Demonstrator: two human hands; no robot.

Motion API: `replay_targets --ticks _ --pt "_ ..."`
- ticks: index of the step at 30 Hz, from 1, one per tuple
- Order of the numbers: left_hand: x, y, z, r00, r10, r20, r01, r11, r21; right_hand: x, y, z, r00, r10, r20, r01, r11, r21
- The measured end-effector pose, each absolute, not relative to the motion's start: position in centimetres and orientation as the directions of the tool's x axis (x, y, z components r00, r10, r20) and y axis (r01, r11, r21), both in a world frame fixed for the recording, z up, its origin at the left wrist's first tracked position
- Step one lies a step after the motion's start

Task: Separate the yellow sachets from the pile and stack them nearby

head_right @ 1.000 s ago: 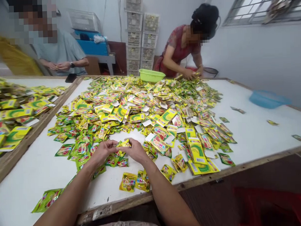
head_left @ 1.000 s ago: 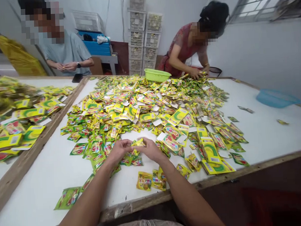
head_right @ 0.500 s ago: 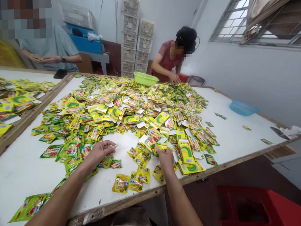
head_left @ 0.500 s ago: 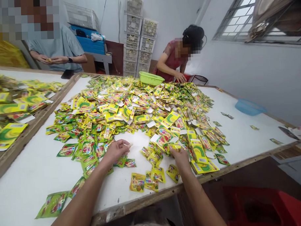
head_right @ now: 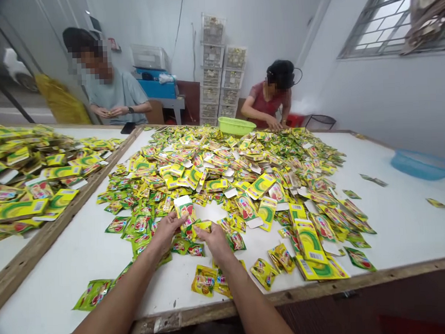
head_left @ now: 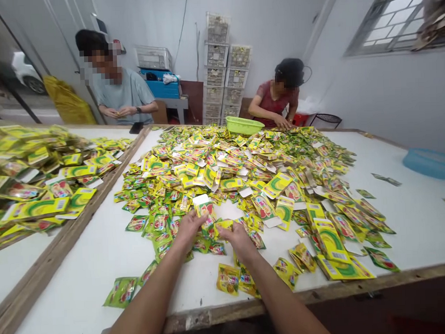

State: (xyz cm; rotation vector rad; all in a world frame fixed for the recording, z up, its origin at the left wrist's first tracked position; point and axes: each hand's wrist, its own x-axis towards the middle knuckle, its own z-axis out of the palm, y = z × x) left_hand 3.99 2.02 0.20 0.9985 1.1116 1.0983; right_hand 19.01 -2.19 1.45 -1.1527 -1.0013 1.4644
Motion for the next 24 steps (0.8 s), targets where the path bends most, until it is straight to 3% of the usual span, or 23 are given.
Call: replay_targets --ticks 2,7,14,24 --pt "3.1 2.2 0.2 0.059 0.990 -0.124 -0.085 0.129 0.988 18.9 -2.0 1.8 -0.022 0.989 -0.146 -0.161 -0.148 -0.976" --pt "1.9 1.9 0.9 0.260 0.962 -0.085 0.089 0.064 0.994 20.5 0.3 3.6 0.364 0.931 -0.035 0.013 -0.042 -0.999" --pt "2.5 1.4 2.0 0.338 0.940 -0.038 0.025 0.032 0.999 20.6 1.2 4.3 0.081 0.997 -0.019 0.340 -0.046 -0.939" --pt "2.7 1.1 1.9 0.319 0.948 0.007 0.103 -0.042 0.994 21.3 1.1 5.1 0.111 0.994 0.008 0.634 -0.065 -0.771"
